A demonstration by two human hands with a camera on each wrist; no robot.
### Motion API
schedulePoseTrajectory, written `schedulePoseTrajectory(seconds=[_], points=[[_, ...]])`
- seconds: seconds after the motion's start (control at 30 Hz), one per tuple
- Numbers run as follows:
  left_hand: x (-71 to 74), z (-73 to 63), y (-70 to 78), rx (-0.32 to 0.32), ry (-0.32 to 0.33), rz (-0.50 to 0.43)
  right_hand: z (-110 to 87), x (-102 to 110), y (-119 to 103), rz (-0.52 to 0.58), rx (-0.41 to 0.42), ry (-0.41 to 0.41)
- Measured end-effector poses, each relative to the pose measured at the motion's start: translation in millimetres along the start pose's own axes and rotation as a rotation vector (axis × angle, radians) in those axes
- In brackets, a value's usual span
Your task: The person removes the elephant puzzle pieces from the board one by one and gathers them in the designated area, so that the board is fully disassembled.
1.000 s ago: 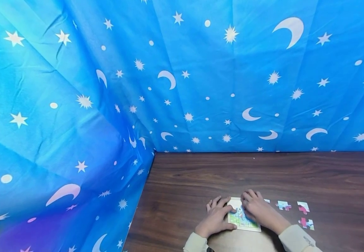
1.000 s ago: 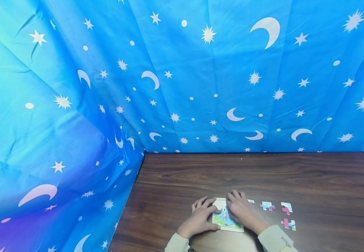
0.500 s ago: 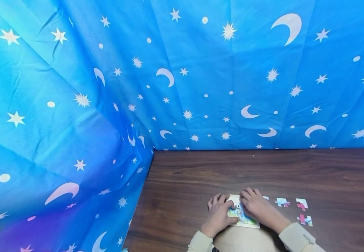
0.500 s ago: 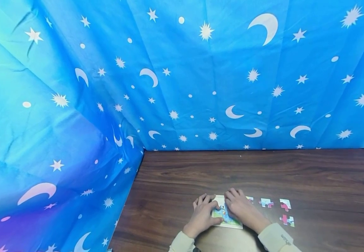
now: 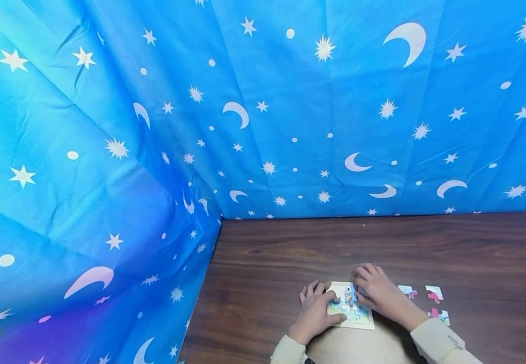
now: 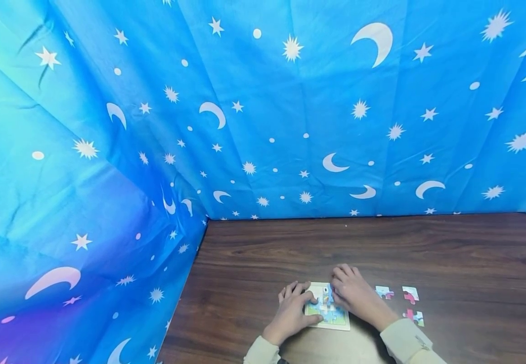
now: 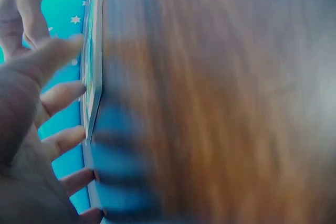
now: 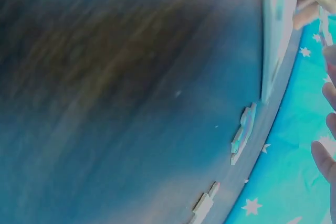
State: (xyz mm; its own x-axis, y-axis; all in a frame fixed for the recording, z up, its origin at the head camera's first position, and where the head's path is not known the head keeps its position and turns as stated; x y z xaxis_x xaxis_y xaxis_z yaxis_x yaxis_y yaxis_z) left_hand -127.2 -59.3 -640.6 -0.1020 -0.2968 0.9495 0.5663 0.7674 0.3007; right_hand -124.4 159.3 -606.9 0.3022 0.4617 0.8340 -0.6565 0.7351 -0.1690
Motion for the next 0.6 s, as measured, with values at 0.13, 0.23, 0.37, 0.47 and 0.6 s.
schedulePoseTrajectory(seconds=[0.13,0.23,0.37,0.47,0.6], points=[[3.9,0.1,-8.7,-0.035,-0.092,-0.031,-2.5,6.8,2.5,0.041,-0.031,-0.003],[8.6,1.7,-16.5,-0.070,-0.177,-0.044,-3.5,13.2,4.3,0.065,-0.056,0.006],[13.6,1.8,-24.0,-0.110,-0.252,-0.057,-6.9,22.1,7.1,0.081,-0.072,0.041],[15.9,0.3,-25.8,-0.124,-0.279,-0.065,-13.5,29.1,10.7,0.082,-0.083,0.048],[18.2,-0.1,-24.2,-0.129,-0.291,-0.074,-27.2,38.5,18.4,0.059,-0.124,0.033]])
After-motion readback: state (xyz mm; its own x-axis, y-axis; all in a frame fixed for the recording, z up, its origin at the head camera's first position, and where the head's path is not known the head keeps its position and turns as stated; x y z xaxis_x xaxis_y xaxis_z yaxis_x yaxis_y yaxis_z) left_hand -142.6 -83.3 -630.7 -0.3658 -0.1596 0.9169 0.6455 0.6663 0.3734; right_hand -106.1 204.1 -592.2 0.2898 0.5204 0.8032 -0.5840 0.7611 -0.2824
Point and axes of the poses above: each hand's wrist, its own z-axis towards the middle knuckle, its own x-axis out of the back of the hand, y = z × x, the point moved 1 cm from there along z, towards the middle knuckle, and after that the axes turned 2 degrees about -x, right-handed, at the moved point
